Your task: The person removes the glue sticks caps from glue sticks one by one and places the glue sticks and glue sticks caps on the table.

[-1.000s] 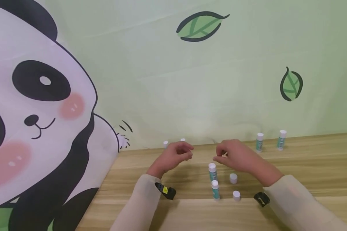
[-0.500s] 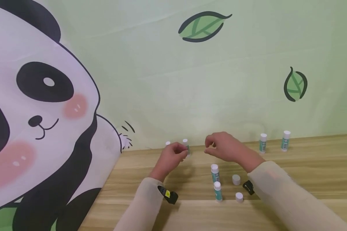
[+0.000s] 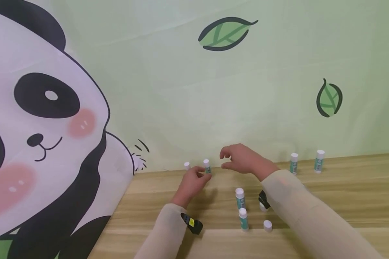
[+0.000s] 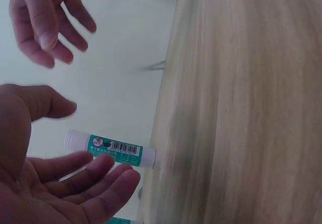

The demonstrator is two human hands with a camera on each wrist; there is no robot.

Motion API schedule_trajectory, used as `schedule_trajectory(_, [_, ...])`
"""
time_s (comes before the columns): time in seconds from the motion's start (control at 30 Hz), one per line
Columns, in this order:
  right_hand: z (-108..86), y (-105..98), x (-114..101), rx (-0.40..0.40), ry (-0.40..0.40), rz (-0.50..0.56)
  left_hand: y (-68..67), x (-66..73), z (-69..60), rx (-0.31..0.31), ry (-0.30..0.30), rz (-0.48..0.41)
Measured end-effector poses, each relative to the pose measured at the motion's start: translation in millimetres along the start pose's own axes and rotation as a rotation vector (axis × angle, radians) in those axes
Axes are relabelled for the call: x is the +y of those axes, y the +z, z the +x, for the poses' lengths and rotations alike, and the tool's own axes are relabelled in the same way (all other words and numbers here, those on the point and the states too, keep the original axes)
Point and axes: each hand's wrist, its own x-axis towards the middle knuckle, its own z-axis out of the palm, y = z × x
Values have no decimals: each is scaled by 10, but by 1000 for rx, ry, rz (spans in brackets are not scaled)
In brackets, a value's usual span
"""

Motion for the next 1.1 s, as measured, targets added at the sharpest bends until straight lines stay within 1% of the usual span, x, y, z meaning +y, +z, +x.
schedule_trajectory(0.23, [153, -8, -63, -87, 44, 30, 24, -22, 13, 54, -30, -2])
schedule_trajectory(0.43, [271, 17, -79, -93, 63, 60, 32, -36, 68, 87, -66, -23])
schedule_trajectory(0.57, [322, 55, -81, -108, 62, 71, 56, -53, 85, 82, -79, -40])
schedule_trajectory(0.67, [354, 85, -97, -124, 64, 78, 86, -71, 92, 72, -61, -43])
schedule_trajectory(0.83, [409, 141, -129, -137, 66, 85, 132, -110, 116, 87, -38, -55])
schedule_trajectory(0.9, [427, 156, -142, -143, 57, 84, 146, -122, 130, 92, -40, -64])
schedule_trajectory(1.0, [454, 175, -155, -154, 50, 88, 162, -126, 149, 98, -30, -73])
schedule_trajectory(1.1, [488, 203, -160, -166, 61, 89, 168, -105, 154, 99, -24, -93])
